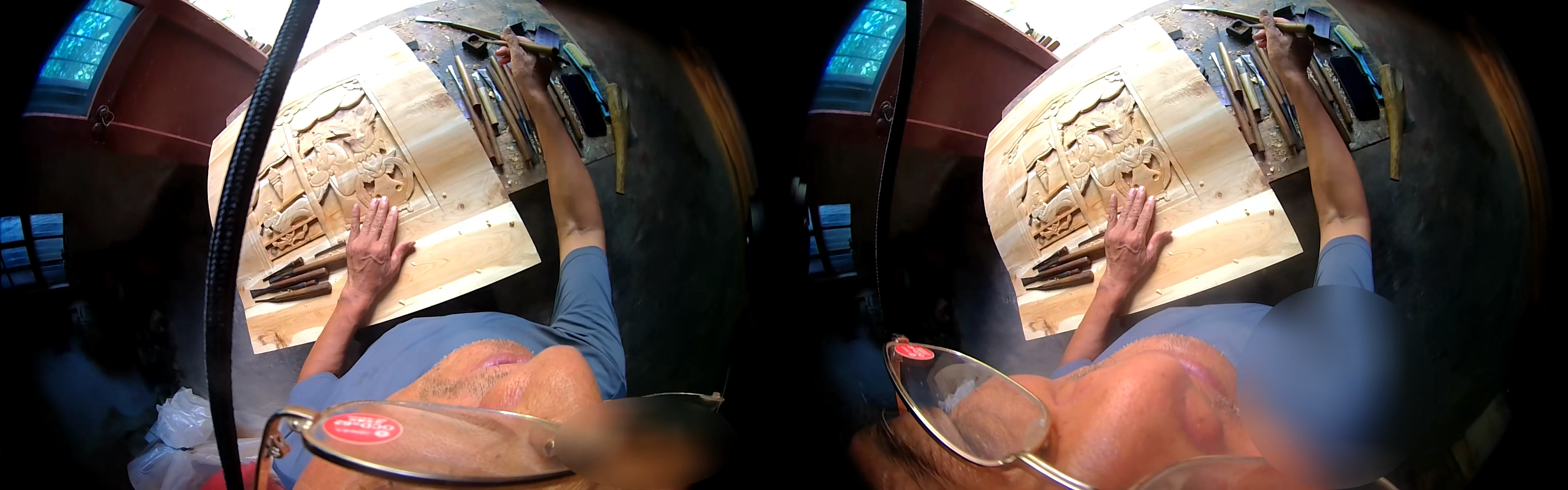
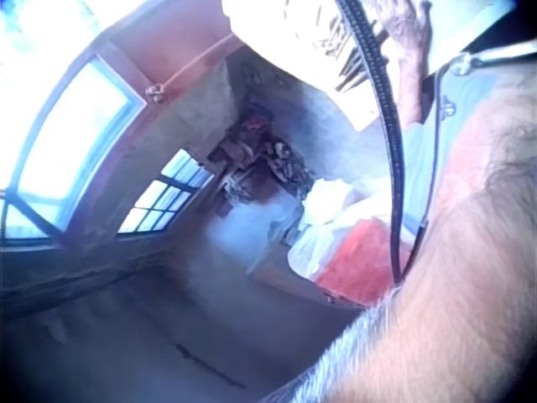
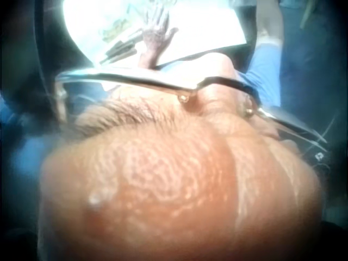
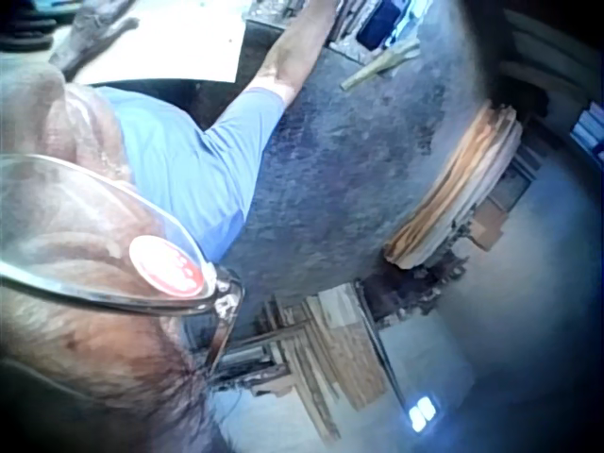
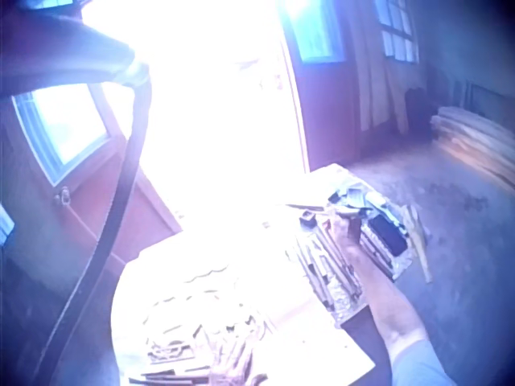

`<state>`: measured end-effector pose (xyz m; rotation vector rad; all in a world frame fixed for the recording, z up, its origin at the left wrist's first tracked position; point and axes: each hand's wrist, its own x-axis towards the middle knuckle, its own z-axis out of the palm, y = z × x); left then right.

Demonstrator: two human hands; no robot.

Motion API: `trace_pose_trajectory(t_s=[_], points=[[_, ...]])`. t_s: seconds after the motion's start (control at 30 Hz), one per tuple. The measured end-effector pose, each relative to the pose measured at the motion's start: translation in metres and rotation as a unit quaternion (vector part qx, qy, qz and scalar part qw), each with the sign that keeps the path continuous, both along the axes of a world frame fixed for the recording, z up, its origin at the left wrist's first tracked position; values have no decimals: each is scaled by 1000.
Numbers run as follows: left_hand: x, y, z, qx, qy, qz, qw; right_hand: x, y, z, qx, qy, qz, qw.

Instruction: The person carves a wooden panel by striking a chisel with a mallet and using a hand chisel for fine details.

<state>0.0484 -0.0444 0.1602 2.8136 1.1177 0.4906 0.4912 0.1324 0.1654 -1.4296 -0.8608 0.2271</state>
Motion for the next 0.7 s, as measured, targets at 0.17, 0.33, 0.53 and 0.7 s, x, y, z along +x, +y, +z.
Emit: trace_pose_trajectory(t_s=[0.17,0.33,0.53,0.7], points=[[0,0,-3,-9,-25,-4,1000,16,36,-13,-89,8,5,996],[1,-1,0,6,-8,-11,1000,28,54,-15,-115,-10,46,992],[-5,-5,-7,24,-5,-8,1000,13,54,-7,-169,-117,36,978],[13,-12,-9,14,6,-14,1000,-5,47,1,-195,-199,56,959]])
